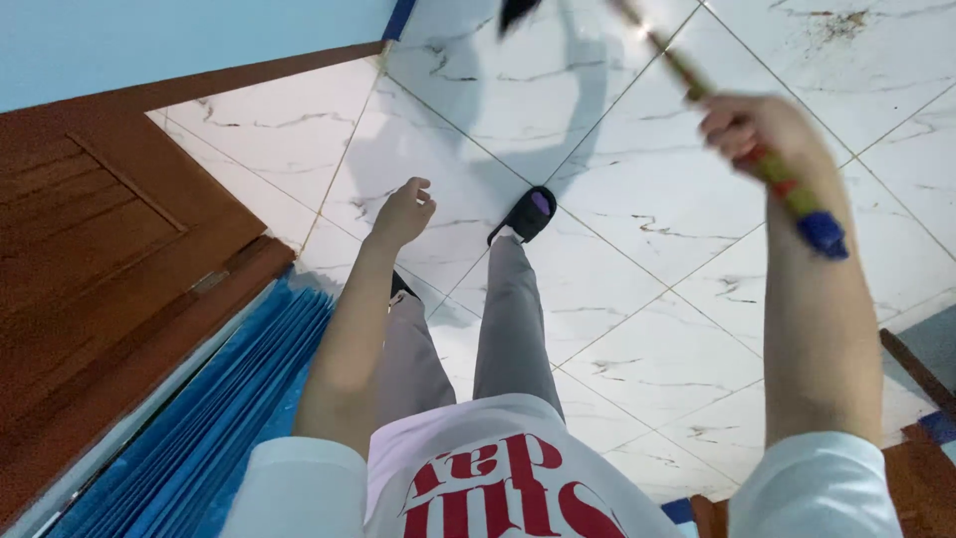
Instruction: Sweeping the floor with a broom and moving furniture to reach corners.
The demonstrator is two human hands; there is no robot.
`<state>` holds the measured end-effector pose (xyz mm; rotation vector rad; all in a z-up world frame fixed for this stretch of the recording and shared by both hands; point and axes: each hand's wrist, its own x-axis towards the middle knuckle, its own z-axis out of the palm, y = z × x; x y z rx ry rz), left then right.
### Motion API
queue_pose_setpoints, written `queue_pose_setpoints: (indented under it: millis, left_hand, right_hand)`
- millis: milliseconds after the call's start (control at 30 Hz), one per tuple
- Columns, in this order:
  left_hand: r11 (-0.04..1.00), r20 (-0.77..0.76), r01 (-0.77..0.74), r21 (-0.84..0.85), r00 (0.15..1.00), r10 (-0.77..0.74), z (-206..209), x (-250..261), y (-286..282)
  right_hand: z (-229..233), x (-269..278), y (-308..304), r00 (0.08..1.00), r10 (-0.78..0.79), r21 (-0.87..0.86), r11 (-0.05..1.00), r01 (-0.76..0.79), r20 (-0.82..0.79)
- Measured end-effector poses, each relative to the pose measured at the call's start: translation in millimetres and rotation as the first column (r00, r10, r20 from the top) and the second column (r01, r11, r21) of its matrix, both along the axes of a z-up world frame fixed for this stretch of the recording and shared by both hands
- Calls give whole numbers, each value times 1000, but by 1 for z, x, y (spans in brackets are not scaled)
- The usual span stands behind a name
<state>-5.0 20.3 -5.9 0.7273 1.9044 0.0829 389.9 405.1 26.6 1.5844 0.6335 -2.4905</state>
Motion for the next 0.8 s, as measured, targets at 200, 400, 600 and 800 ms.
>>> queue_pose_setpoints:
  millis: [200,400,600,800]
  left_hand:
    - [999,-46,26,23,999,-25,5,3,7]
    - [998,9,15,53,1000,-16,-7,10,20]
    - [998,-11,51,36,999,-50,-10,3,25]
    - [995,9,102,-1,995,-102,-2,-3,38]
  right_hand:
    - [-2,-48,30,982,-187,369,910,188,-39]
    - [53,-54,-84,978,-190,318,935,154,85]
    - [132,-1,-218,999,-34,-355,934,37,16]
    - [55,6,-326,857,514,-245,827,-506,-34]
